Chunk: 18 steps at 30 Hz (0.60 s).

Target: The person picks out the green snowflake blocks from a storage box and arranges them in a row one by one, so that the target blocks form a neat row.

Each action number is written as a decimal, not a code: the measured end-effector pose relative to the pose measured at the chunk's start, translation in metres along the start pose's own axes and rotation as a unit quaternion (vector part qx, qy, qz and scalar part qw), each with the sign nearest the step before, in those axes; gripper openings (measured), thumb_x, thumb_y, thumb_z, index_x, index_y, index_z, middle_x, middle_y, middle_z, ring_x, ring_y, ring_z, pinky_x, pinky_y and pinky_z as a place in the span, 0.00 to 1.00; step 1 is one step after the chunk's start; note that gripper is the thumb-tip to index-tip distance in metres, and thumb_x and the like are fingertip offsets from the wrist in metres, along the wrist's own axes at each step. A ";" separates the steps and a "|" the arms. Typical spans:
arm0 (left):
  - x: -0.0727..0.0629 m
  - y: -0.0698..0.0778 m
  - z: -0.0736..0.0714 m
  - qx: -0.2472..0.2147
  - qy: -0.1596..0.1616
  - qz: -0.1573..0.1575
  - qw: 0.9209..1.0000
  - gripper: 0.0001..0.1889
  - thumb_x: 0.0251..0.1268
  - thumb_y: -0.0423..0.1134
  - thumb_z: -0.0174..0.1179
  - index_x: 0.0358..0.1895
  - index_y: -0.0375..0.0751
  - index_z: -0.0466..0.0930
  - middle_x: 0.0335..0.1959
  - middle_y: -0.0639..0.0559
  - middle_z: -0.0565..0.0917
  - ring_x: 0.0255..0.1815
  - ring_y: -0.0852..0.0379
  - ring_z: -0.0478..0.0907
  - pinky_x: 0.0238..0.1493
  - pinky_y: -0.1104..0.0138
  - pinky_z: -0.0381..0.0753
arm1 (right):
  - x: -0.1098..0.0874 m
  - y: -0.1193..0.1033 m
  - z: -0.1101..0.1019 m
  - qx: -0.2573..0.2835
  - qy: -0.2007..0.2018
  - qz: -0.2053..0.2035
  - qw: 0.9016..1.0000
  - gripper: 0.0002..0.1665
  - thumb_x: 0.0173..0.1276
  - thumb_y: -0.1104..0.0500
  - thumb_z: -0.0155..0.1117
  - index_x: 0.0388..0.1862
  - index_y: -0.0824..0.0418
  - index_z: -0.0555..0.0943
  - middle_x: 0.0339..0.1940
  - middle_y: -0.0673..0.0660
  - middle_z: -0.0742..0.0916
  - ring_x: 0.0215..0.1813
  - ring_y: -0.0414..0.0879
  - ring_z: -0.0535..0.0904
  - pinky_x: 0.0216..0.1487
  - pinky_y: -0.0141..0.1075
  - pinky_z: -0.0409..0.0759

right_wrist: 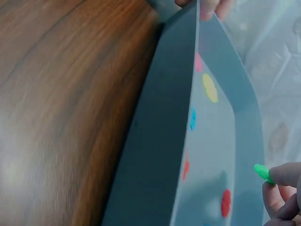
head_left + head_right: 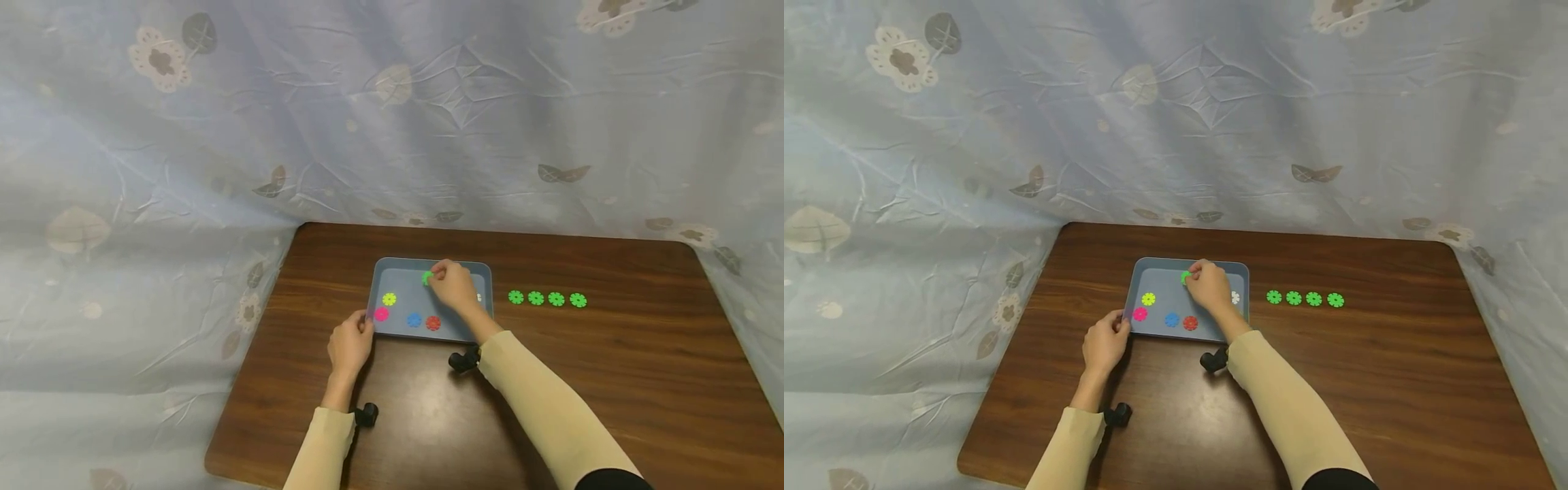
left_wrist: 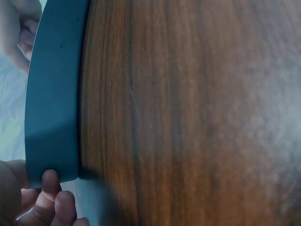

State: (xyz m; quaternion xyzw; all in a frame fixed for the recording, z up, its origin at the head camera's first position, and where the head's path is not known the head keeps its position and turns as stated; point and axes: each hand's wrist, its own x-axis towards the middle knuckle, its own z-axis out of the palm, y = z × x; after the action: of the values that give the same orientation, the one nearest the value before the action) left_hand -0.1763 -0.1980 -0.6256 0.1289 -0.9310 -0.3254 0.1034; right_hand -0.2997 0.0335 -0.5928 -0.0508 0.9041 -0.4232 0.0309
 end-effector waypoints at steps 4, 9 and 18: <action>-0.001 0.001 0.000 0.001 0.003 0.004 1.000 0.14 0.71 0.43 0.61 0.53 0.45 0.89 0.22 0.57 0.80 0.20 0.54 0.72 0.20 0.59 0.70 | -0.007 0.006 -0.021 0.009 0.019 -0.012 1.000 0.13 0.71 0.56 0.68 0.48 0.62 0.84 0.41 0.57 0.89 0.40 0.52 0.85 0.41 0.46 0.80; -0.001 0.001 0.000 -0.001 0.001 0.004 1.000 0.15 0.71 0.43 0.61 0.54 0.44 0.89 0.22 0.57 0.80 0.18 0.55 0.71 0.19 0.60 0.69 | -0.016 0.018 -0.049 0.012 0.038 -0.016 0.999 0.14 0.72 0.55 0.67 0.50 0.62 0.84 0.42 0.58 0.89 0.30 0.49 0.80 0.30 0.41 0.74; -0.001 0.001 0.000 -0.004 -0.013 -0.001 1.000 0.16 0.72 0.43 0.60 0.56 0.44 0.88 0.21 0.56 0.79 0.17 0.57 0.68 0.18 0.61 0.66 | -0.028 0.050 -0.102 0.003 0.091 0.011 0.996 0.15 0.73 0.53 0.65 0.50 0.62 0.84 0.41 0.60 0.88 0.40 0.56 0.83 0.40 0.48 0.77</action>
State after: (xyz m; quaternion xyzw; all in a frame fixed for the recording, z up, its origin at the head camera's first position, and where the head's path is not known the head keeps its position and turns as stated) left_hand -0.1760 -0.1968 -0.6248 0.1255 -0.9309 -0.3307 0.0911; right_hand -0.2848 0.1465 -0.5661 -0.0022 0.9025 -0.4282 -0.0472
